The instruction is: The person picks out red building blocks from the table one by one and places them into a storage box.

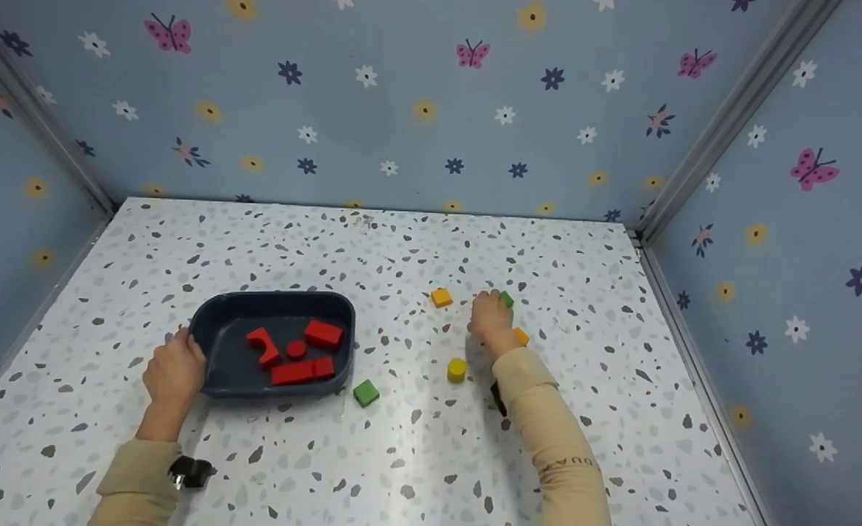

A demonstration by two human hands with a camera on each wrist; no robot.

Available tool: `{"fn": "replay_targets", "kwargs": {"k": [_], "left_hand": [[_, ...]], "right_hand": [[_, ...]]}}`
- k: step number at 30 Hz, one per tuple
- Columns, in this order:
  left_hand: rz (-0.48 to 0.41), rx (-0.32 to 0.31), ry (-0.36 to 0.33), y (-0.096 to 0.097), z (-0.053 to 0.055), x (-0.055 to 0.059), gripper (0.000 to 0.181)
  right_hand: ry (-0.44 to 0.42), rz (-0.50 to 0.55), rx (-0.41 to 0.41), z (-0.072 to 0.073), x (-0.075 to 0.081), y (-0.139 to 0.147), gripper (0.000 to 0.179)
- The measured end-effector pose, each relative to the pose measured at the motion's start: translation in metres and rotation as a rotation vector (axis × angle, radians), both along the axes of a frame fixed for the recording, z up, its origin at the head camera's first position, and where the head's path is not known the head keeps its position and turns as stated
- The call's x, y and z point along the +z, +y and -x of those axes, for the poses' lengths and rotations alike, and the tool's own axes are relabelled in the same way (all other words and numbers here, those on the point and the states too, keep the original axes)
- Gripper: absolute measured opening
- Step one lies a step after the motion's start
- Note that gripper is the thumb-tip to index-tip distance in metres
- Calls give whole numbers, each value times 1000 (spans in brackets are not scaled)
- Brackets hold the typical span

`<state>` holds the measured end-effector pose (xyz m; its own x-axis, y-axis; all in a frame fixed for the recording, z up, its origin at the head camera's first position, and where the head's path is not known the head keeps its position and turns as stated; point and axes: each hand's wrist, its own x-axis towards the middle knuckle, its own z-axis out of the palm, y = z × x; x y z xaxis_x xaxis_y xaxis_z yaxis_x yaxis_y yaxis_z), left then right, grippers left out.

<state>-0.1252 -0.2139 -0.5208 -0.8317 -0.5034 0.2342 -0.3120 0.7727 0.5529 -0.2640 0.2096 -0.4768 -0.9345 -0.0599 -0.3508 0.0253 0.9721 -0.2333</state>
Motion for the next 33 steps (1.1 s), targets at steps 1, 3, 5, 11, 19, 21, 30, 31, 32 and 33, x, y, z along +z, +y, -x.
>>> {"fn": "replay_targets", "kwargs": {"k": [1,3,5,11,19,21,30,31,32,33], "left_hand": [[0,0,-2,0,0,0,22],[-3,0,-8,0,0,0,22],[-4,-1,-15,1,0,0,23],[-2,7,-10,1,1,0,24],[2,7,8,1,1,2,23],[0,9,7,0,1,1,23],[-3,10,-18,1,1,0,23],[-3,10,-18,1,1,0,23],[-3,11,-19,0,1,0,23],[-5,12,-19,0,1,0,22]], "right_hand": [[-12,4,-16,1,-1,1,54],[-29,0,-38,4,-3,2,54],[-36,4,-57,15,-18,9,54],[-27,-20,-75,21,-18,7,51],[-13,-91,-51,28,-20,2,52],[-13,-114,-64,32,-24,0,52],[20,-161,-48,23,-16,-9,45],[14,-161,-55,23,-17,-9,42],[9,-160,-61,23,-17,-9,40],[6,-157,-71,23,-18,-9,38]]}}
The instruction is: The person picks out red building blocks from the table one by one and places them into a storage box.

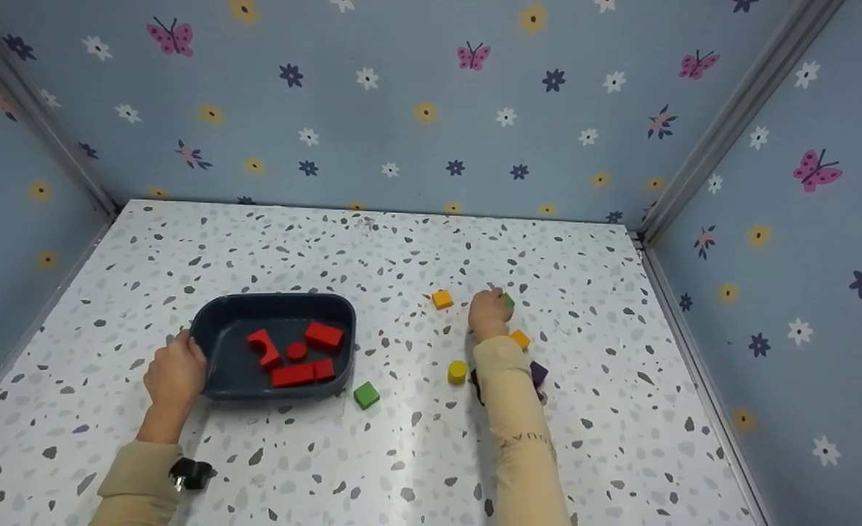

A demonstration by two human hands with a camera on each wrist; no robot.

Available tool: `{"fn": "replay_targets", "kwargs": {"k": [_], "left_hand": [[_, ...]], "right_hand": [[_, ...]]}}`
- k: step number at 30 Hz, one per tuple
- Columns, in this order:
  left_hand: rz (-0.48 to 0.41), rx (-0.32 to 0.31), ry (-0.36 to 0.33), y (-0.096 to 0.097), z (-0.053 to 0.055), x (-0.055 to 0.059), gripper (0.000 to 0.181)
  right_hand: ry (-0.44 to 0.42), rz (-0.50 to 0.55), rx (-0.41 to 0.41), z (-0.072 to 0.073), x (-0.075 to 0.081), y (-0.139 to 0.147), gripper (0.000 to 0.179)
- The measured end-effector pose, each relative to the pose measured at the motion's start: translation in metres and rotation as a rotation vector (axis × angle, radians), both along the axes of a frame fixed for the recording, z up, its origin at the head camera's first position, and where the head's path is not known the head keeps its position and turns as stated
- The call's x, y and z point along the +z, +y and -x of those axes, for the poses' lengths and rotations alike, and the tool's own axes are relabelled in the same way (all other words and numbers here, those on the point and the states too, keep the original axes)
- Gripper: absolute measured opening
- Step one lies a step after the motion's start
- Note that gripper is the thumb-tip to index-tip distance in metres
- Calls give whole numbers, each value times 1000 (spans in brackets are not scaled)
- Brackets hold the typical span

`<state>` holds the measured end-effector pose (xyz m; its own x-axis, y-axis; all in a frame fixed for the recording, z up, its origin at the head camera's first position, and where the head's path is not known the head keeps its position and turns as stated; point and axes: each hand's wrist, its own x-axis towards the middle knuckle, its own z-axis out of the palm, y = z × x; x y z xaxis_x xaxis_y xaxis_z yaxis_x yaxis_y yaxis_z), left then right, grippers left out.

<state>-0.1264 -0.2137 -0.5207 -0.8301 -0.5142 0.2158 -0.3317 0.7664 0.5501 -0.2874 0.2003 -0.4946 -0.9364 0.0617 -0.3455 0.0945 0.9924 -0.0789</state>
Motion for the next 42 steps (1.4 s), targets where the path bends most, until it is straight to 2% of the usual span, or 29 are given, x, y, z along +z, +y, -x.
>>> {"fn": "replay_targets", "kwargs": {"k": [4,17,26,36,42], "left_hand": [[-5,5,-6,0,1,0,23],[8,-4,2,-1,1,-1,23],[22,-10,45,0,-1,-1,22],[10,-4,27,0,-1,0,23],[23,0,42,0,-1,-2,20]], "right_hand": [[2,10,-14,1,-2,0,33],[43,-29,26,1,-5,0,25],[77,-58,40,-1,-7,0,27],[71,-6,14,-1,-7,1,20],[58,84,-16,-4,-6,2,21]]}}
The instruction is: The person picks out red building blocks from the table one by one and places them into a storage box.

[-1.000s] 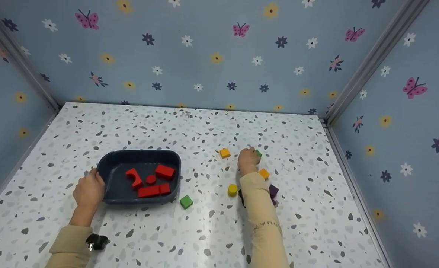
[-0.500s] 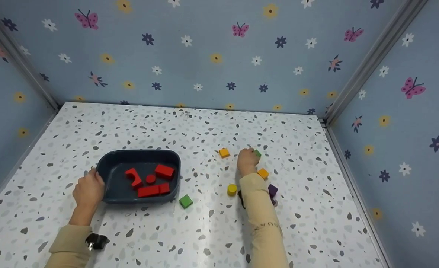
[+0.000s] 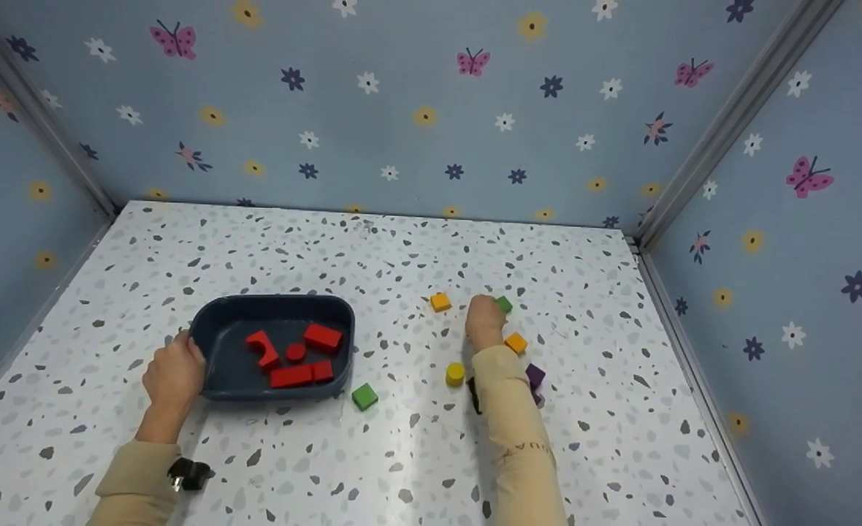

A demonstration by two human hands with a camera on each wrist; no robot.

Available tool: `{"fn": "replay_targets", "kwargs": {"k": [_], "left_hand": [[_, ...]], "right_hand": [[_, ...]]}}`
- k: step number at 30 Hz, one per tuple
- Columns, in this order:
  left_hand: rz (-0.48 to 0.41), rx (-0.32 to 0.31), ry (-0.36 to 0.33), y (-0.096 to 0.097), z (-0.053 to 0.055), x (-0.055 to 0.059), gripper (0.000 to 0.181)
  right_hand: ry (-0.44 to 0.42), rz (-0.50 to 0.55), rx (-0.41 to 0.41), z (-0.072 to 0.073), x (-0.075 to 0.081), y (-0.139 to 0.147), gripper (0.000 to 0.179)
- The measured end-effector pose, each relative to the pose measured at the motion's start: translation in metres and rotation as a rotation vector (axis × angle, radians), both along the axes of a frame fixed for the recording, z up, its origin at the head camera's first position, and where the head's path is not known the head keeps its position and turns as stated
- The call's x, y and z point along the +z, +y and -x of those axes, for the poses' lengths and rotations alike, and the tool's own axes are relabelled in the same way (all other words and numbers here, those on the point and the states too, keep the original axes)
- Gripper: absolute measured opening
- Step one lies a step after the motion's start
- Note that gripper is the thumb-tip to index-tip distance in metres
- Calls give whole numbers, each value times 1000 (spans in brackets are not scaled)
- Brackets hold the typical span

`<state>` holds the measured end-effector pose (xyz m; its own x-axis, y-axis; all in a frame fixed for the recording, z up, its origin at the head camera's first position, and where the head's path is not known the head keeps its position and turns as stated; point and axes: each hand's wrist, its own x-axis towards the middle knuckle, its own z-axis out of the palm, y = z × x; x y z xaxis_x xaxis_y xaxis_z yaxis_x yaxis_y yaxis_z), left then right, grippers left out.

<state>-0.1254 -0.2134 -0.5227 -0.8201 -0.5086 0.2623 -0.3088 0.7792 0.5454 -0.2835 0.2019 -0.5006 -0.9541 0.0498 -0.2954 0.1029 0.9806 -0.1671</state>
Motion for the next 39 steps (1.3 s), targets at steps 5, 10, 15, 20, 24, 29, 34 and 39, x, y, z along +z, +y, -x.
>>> {"fn": "replay_targets", "kwargs": {"k": [5,10,15,20,24,29,34,39], "left_hand": [[-11,0,-7,0,-1,0,21],[-18,2,-8,0,0,1,23],[-28,5,-26,0,0,2,20],[-29,6,-33,0,0,2,20],[-19,3,-18,0,0,1,20],[-4,-6,0,0,0,0,21],[-13,-1,-20,0,0,0,22],[-26,0,-21,0,1,1,21]], "right_hand": [[-26,86,-74,1,-4,1,22],[-66,182,-180,20,-29,9,24],[-65,230,-199,23,-32,11,26],[-38,232,-173,10,-14,2,27],[3,248,-86,-6,7,-6,33],[53,284,21,-20,21,-14,33],[124,293,122,-28,25,-22,29],[204,301,209,-38,27,-32,28]]}}
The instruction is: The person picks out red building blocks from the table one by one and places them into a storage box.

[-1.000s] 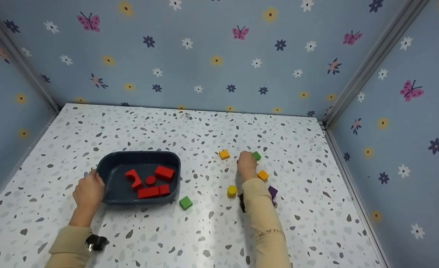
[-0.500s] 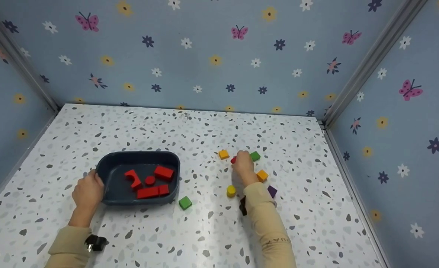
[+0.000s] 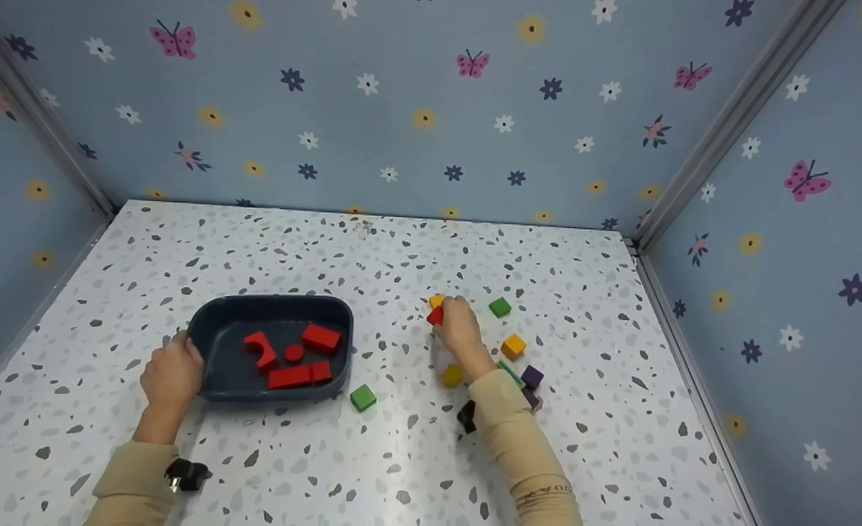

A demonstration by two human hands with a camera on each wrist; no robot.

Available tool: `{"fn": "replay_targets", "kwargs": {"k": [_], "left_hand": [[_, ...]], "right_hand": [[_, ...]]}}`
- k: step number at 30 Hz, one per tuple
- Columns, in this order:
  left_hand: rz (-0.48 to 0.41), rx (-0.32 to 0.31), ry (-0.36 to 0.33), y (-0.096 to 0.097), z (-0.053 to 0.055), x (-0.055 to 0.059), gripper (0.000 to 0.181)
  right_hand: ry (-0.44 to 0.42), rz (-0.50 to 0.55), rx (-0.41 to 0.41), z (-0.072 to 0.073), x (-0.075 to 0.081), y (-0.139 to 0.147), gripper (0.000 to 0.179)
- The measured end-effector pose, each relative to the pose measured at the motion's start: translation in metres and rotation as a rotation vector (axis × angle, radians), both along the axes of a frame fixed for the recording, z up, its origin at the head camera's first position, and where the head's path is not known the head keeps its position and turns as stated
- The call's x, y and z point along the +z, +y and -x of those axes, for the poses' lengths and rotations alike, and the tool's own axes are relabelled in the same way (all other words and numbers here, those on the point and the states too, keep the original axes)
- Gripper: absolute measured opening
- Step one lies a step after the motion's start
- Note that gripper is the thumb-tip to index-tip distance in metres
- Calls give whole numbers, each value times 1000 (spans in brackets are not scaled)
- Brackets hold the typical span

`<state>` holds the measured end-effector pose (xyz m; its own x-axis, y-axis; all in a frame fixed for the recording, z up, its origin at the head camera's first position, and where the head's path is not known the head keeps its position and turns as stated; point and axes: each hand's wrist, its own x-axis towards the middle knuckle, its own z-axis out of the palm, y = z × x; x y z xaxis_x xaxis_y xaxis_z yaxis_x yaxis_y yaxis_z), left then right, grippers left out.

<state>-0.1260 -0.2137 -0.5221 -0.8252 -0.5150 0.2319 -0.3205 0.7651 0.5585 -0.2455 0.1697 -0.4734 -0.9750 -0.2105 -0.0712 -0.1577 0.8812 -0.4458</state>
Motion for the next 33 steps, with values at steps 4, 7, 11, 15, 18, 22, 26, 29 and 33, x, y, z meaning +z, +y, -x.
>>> {"fn": "replay_targets", "kwargs": {"k": [4,7,11,15,18,22,26,29,33], "left_hand": [[3,-3,10,0,-1,0,21],[8,-3,14,0,0,0,21],[10,-6,17,0,0,0,21],[11,-3,21,0,0,0,20],[20,-1,33,0,-1,0,20],[26,0,48,0,-1,-1,20],[21,1,44,0,0,-1,20],[15,1,35,0,0,0,20],[8,0,27,0,-1,0,20]], "right_hand": [[22,32,38,-8,2,-7,28],[26,49,48,-13,7,-12,30],[35,57,52,-19,11,-18,32],[75,73,78,-24,12,-24,32],[130,99,114,-29,13,-29,30],[187,124,160,-34,16,-35,28],[230,143,209,-39,15,-41,27],[263,155,242,-42,14,-46,26],[276,149,266,-46,13,-53,27]]}}
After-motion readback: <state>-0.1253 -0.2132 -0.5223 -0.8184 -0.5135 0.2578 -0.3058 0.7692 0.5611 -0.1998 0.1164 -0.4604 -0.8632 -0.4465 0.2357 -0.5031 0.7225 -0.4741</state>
